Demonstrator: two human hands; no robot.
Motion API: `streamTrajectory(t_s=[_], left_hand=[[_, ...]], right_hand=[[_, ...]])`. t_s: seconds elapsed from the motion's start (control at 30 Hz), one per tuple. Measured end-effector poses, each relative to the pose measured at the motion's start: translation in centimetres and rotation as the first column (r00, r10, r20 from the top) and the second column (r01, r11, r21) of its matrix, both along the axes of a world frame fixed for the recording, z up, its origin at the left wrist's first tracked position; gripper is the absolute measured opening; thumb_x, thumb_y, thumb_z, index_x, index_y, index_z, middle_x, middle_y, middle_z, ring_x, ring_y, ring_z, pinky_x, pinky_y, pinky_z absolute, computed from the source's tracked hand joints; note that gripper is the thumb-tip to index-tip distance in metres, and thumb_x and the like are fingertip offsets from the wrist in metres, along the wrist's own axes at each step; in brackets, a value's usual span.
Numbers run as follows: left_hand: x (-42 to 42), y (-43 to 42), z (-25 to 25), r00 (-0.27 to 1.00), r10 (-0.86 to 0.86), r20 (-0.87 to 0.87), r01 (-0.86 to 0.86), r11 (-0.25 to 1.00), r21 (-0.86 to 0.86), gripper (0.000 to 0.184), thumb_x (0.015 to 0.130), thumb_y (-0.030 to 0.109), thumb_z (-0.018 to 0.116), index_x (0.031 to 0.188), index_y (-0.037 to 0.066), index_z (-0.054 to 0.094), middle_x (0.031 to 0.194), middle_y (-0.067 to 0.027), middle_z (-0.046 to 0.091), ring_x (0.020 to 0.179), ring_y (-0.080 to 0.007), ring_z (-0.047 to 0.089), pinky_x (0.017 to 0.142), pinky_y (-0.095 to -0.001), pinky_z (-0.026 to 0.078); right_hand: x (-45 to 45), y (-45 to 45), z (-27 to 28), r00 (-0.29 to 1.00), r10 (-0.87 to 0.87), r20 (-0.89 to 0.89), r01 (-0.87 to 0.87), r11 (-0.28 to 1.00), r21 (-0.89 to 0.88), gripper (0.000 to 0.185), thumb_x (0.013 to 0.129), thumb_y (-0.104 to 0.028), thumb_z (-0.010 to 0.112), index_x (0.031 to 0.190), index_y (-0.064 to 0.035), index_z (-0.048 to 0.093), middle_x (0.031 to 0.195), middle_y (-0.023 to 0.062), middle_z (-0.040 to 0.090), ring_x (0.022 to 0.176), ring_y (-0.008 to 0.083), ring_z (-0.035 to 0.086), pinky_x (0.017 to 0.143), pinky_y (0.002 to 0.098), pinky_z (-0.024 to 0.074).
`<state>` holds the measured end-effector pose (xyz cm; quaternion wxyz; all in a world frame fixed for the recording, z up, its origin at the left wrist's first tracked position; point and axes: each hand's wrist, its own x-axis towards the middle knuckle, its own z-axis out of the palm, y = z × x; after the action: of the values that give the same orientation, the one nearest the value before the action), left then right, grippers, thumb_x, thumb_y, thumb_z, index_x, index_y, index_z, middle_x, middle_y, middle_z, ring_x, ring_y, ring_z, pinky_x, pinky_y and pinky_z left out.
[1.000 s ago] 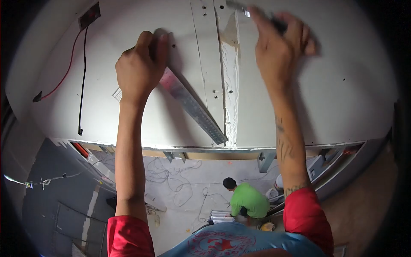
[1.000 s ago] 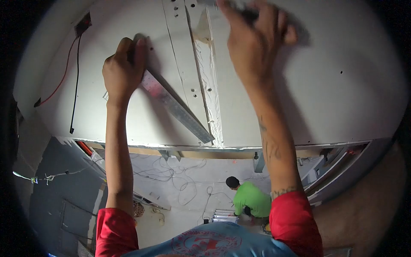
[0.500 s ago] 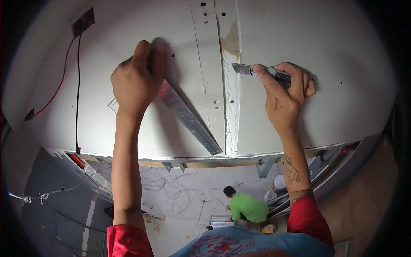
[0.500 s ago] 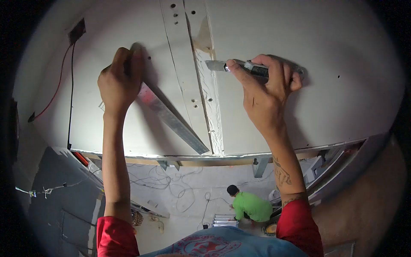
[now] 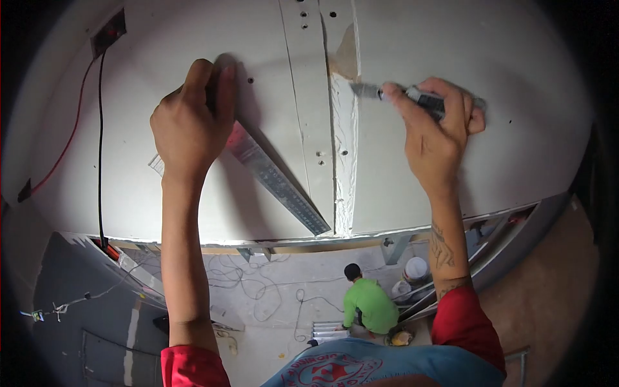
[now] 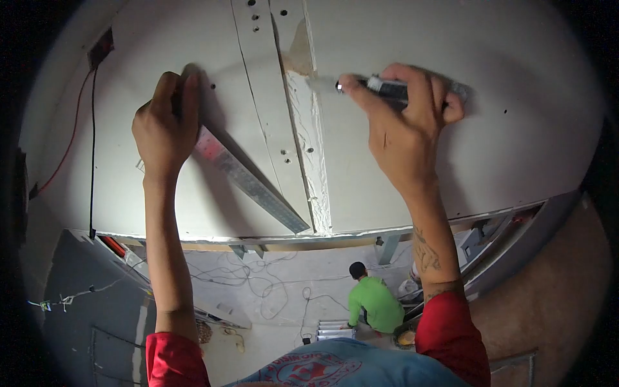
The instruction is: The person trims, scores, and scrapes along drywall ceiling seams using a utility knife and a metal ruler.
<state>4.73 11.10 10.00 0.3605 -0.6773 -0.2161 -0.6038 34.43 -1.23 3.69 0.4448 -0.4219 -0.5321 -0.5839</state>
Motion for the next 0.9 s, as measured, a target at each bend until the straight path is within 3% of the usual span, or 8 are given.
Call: streamTrajectory(t_s=[0.23,0.4,0.53,0.73,0.8,0.9], left_hand=[[0.2,-0.1,0.0,1.0,0.023,0.008,-0.023,1.0,-0.011,0.027,0.102,0.027,0.069,0.082,0.011,0.058,0.053,-0.0044,0.06,0.045,-0.0258,0.063,0.045,-0.0358,0.046],[0.2,-0.4,0.0,0.999,0.033,0.008,-0.032,0.998,-0.055,0.028,0.102,0.027,0.068,0.082,0.011,0.058,0.053,-0.0041,0.06,0.045,-0.0249,0.063,0.045,-0.035,0.046],[0.3,-0.3,0.0,1.0,0.017,0.012,-0.017,0.999,-0.031,0.028,0.103,0.027,0.068,0.082,0.011,0.058,0.053,-0.0043,0.06,0.045,-0.0251,0.063,0.045,-0.0356,0.046],[0.2,0.0,0.0,0.999,0.025,0.03,-0.024,0.999,-0.024,0.026,0.101,0.026,0.069,0.083,0.011,0.058,0.054,-0.005,0.06,0.046,-0.0272,0.063,0.045,-0.0363,0.046],[0.3,0.0,-0.1,1.0,0.001,0.018,-0.001,1.0,-0.004,0.026,0.101,0.026,0.069,0.083,0.011,0.058,0.054,-0.0052,0.06,0.046,-0.0276,0.063,0.045,-0.0364,0.046],[0.2,0.0,0.0,1.0,0.01,0.012,-0.01,1.0,0.023,0.026,0.101,0.025,0.069,0.083,0.011,0.058,0.054,-0.0051,0.06,0.046,-0.0269,0.063,0.045,-0.0362,0.046]], right_hand=[[-0.4,-0.3,-1.2,1.0,-0.017,-0.016,0.017,0.999,-0.035,0.043,0.083,-0.007,0.076,0.114,-0.0361,0.083,0.112,-0.0008,0.061,0.11,0.0195,0.054,0.096,0.0432,0.0237],[-0.7,0.8,0.4,0.998,-0.053,-0.026,0.055,0.994,0.092,0.037,0.085,-0.01,0.079,0.116,-0.03,0.084,0.109,0.0003,0.063,0.104,0.0181,0.057,0.097,0.0384,0.0264],[0.3,2.0,2.6,1.0,0.029,-0.005,-0.028,0.991,0.131,0.041,0.085,-0.007,0.076,0.114,-0.0348,0.084,0.112,-0.0017,0.061,0.109,0.0193,0.053,0.096,0.0434,0.0236],[0.1,0.2,0.5,0.998,0.042,0.054,-0.042,0.999,-0.012,0.043,0.084,-0.007,0.076,0.115,-0.0368,0.083,0.111,-0.0015,0.061,0.109,0.0191,0.053,0.097,0.0435,0.0235],[-0.5,-0.4,0.2,1.0,-0.01,0.016,0.011,0.999,-0.044,0.04,0.084,-0.009,0.08,0.117,-0.0304,0.084,0.109,0.0007,0.063,0.107,0.0169,0.057,0.096,0.038,0.0259],[-0.8,-0.4,-0.1,0.999,-0.032,-0.003,0.032,0.999,-0.028,0.04,0.083,-0.007,0.079,0.116,-0.0298,0.084,0.11,0.0006,0.063,0.107,0.0168,0.057,0.095,0.0373,0.0255]])
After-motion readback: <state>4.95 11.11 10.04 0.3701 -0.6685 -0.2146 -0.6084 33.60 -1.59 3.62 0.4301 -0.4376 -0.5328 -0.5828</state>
